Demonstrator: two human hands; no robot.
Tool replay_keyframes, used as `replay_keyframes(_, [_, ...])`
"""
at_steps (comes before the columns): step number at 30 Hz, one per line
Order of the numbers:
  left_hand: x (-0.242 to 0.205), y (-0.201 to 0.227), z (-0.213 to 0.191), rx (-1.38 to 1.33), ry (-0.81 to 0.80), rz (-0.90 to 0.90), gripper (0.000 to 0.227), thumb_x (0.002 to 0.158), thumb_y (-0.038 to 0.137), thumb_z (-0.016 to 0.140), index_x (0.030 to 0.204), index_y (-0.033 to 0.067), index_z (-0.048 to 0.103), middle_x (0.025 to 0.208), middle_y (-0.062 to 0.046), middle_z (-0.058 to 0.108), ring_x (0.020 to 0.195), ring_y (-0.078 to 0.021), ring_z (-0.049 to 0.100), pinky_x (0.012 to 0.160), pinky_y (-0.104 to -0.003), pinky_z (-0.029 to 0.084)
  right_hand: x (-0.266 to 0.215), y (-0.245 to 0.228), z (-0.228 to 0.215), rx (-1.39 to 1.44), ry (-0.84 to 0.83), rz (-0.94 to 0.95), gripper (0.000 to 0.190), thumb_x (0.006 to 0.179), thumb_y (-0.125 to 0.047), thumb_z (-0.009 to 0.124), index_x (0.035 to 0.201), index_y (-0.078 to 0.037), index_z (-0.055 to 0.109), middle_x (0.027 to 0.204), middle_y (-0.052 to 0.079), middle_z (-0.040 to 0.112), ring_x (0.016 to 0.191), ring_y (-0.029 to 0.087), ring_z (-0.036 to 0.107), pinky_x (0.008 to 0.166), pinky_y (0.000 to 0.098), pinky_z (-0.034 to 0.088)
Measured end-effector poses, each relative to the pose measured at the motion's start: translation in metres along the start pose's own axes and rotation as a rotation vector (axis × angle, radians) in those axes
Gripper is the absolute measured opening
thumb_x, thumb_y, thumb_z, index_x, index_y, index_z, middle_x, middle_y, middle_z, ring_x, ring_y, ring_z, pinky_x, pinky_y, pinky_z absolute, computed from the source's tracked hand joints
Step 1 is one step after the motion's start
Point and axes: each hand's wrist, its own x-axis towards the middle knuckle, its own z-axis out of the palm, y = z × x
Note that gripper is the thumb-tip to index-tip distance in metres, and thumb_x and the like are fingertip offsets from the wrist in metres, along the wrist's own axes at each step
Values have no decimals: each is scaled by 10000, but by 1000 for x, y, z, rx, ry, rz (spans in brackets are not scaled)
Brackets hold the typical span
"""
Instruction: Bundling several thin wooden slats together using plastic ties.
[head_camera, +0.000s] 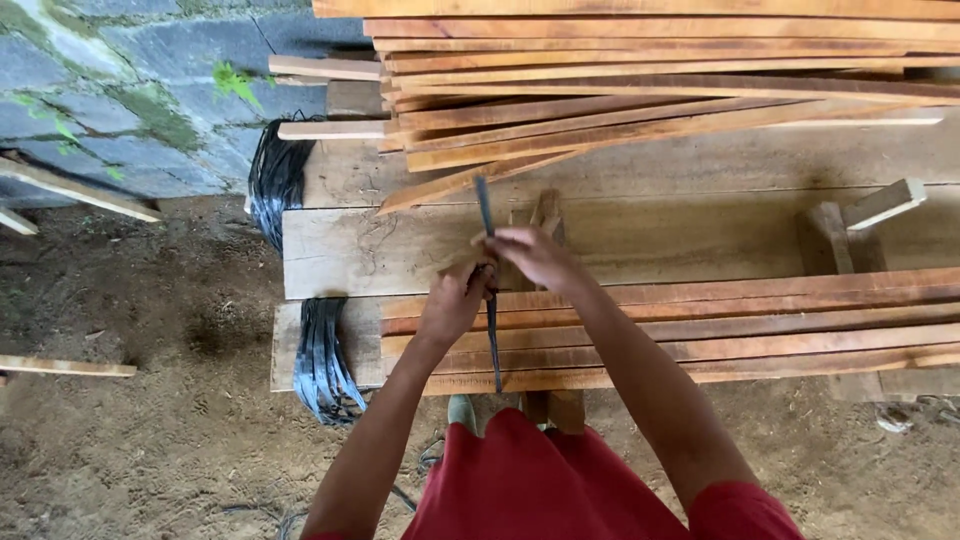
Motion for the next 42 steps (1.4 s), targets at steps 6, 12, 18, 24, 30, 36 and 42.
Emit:
replay_keyframes(6, [45,-38,8,-29,115,-5,189,1049,84,589,1143,-65,658,906,-227,743,721,-267,755,416,-361,645,0,99,18,-16,-208,-164,203,938,83,561,1049,12,716,890,105,674,881,243,648,870,422,539])
replay_keyframes(12, [53,-43,17,134,105,23,199,1056,227,606,954,71,676,828,-61,776,701,-168,770,536,-310,619,-37,39,13,154,-203,-100,179,963,-78,598,830,-56,716,731,66,608,723,175,541,802,414,489])
replay_keyframes(18, [32,25,9,-12,117,78,200,1049,183,595,1200,51,589,846,-184,747,724,-349,753,602,-468,591,-61,-33,17,414,-52,38,403,952,-353,741,605,-186,621,642,-88,488,625,97,434,701,288,403])
replay_keyframes(24, [-6,-16,19,-11,218,-55,351,1093,452,478,1203,123,420,763,-71,542,674,-236,627,637,-409,481,-15,64,28,584,190,151,310,991,-200,729,710,-107,638,632,-6,471,543,113,448,599,305,411])
replay_keyframes(30, [-53,-68,59,-124,-85,-356,366,1076,475,539,1132,113,565,816,-132,646,813,-308,667,781,-475,485,6,85,28,584,110,261,411,994,-409,718,1142,-27,685,1034,98,578,892,210,463,869,387,389])
replay_keyframes(36, [-51,-79,51,-696,22,-358,248,1095,139,520,925,48,675,700,-66,591,640,-159,568,676,-320,472,-17,93,9,286,-287,177,299,993,-355,710,1076,-69,737,1286,205,617,1218,410,543,1133,572,299])
replay_keyframes(42, [-50,-61,37,-579,-57,-342,265,1084,142,539,887,30,675,679,-100,582,684,-189,569,725,-360,478,-63,-13,-14,-212,-514,118,258,1035,-213,594,1204,-84,741,1545,302,480,1384,520,489,1210,676,272])
